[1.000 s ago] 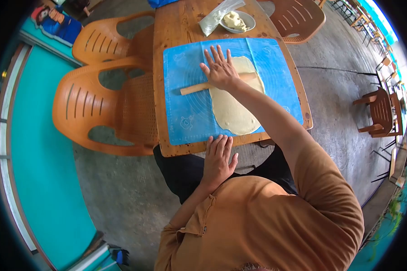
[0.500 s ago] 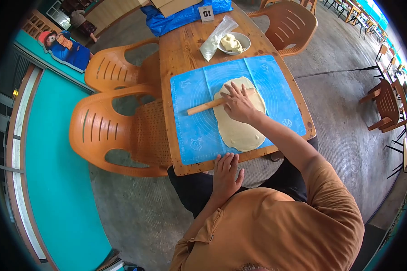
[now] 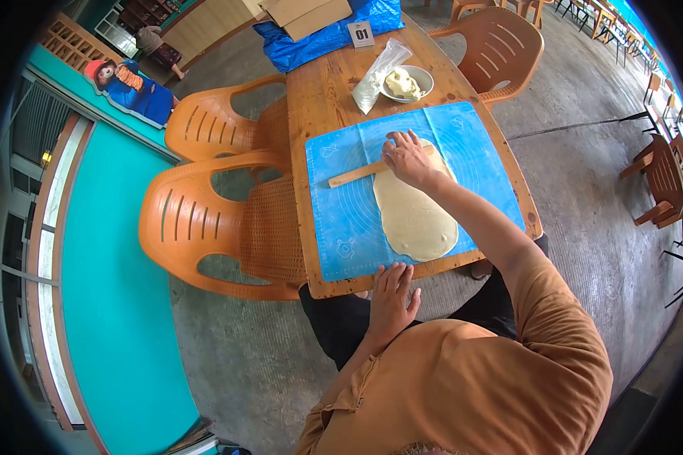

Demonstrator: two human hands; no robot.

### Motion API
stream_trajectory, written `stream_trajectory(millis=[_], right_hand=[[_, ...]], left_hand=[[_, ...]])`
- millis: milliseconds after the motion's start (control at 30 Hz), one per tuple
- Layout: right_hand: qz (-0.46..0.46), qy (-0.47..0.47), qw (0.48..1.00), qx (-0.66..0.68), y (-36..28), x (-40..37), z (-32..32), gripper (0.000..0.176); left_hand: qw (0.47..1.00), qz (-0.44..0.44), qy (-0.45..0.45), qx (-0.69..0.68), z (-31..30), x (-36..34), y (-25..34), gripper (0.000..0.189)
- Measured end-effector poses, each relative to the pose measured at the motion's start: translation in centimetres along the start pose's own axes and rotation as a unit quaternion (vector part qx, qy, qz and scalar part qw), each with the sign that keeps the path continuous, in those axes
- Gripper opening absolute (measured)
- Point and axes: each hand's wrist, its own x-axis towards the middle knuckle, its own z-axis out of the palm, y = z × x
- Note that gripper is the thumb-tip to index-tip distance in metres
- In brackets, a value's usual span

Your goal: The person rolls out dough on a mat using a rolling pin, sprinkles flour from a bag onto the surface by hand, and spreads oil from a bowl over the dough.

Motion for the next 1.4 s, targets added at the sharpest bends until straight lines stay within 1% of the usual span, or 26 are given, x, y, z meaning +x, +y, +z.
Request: stream_trajectory(millis=[67, 133, 267, 333, 367, 433, 567, 767, 833, 867, 933, 967, 1000, 1067, 1100, 1133, 1167, 1200, 1267, 1300, 1367, 1400], right_hand=[[0.0, -0.002, 1.0, 0.002, -0.1, 0.3, 0.0, 0.025], [-0.029, -0.053, 0.998, -0.004, -0.3, -0.4, -0.4, 0.024], [-0.041, -0.039, 0.998, -0.025, 1.0, 0.8, 0.6, 0.027], [-0.028, 0.007, 0.999, -0.035, 1.6, 2.2, 1.0, 0.03], [-0.029, 0.008, 0.999, -0.035, 1.8, 2.8, 1.2, 0.03], [0.011, -0.03, 0.999, -0.036, 1.8, 4.0, 1.2, 0.034], [0.006, -0.036, 0.998, -0.052, 2.1, 5.2, 1.3, 0.036], [-0.01, -0.018, 0.999, -0.027, 3.7, 6.1, 1.9, 0.041], [0.036, 0.033, 0.997, 0.052, 3.3, 6.7, 0.3, 0.039], [0.034, 0.033, 0.998, 0.051, 3.4, 7.4, -0.5, 0.039], [0.077, 0.197, 0.969, 0.13, 5.1, 10.2, -1.7, 0.039], [0.046, 0.302, 0.95, 0.067, 6.3, 12.0, -2.3, 0.043], [0.077, 0.301, 0.947, 0.083, 7.2, 13.5, -4.5, 0.049], [0.114, 0.336, 0.932, 0.071, 11.2, 17.9, -5.5, 0.05], [0.22, 0.28, 0.931, 0.082, 12.1, 19.8, -6.6, 0.048], [0.244, 0.173, 0.95, 0.091, 13.3, 21.5, -7.9, 0.047], [0.266, 0.063, 0.957, 0.097, 14.1, 22.7, -9.0, 0.048], [0.262, 0.062, 0.958, 0.095, 13.5, 22.7, -9.5, 0.048], [0.163, 0.056, 0.982, -0.073, 12.2, 22.1, -10.0, 0.046], [0.158, 0.055, 0.983, -0.075, 12.6, 22.8, -10.0, 0.046], [0.061, -0.007, 0.998, -0.018, 14.1, 24.2, -9.6, 0.039], [0.004, -0.022, 1.0, 0.004, 13.0, 23.8, -10.7, 0.031]], left_hand=[[1.0, -0.004, -0.002, -0.006, 0.1, 0.0, -0.1, 0.058], [1.0, -0.003, 0.0, -0.009, 0.0, 0.0, -0.2, 0.058], [1.0, -0.002, 0.011, -0.026, 0.0, 0.1, -0.3, 0.056], [1.0, -0.002, 0.008, -0.028, -0.4, 0.2, -0.2, 0.055], [0.999, -0.002, 0.005, -0.032, -0.5, 0.3, -0.2, 0.054], [0.999, 0.002, 0.007, -0.036, -0.5, 0.3, -0.4, 0.054], [0.998, 0.001, 0.012, -0.057, -0.6, 0.3, -0.7, 0.051], [0.997, -0.012, 0.006, -0.08, -1.2, 0.4, -0.7, 0.046], [0.996, -0.01, 0.001, -0.087, -1.6, 0.5, -0.7, 0.045], [0.996, -0.01, -0.005, -0.094, -1.7, 0.6, -0.8, 0.045], [0.995, -0.013, -0.004, -0.099, -1.9, 0.6, -0.9, 0.043], [0.994, -0.017, -0.004, -0.105, -2.0, 0.5, -0.9, 0.041], [0.994, -0.02, -0.001, -0.106, -2.1, 0.6, -0.9, 0.041], [0.992, -0.024, 0.002, -0.121, -2.2, 0.8, -0.9, 0.039], [0.992, -0.027, 0.007, -0.122, -2.2, 0.8, -1.0, 0.039], [0.992, -0.029, 0.002, -0.12, -2.1, 0.7, -1.1, 0.038], [0.992, -0.031, -0.004, -0.119, -2.0, 0.7, -1.2, 0.038], [0.992, -0.033, 0.0, -0.121, -2.1, 0.7, -1.3, 0.038], [0.989, -0.039, 0.009, -0.143, -2.1, 0.8, -1.5, 0.035], [0.989, -0.042, 0.013, -0.144, -2.1, 0.8, -1.6, 0.035], [0.987, -0.043, 0.009, -0.156, -2.0, 0.7, -1.9, 0.033], [0.986, -0.046, 0.01, -0.158, -2.0, 0.7, -2.1, 0.033]])
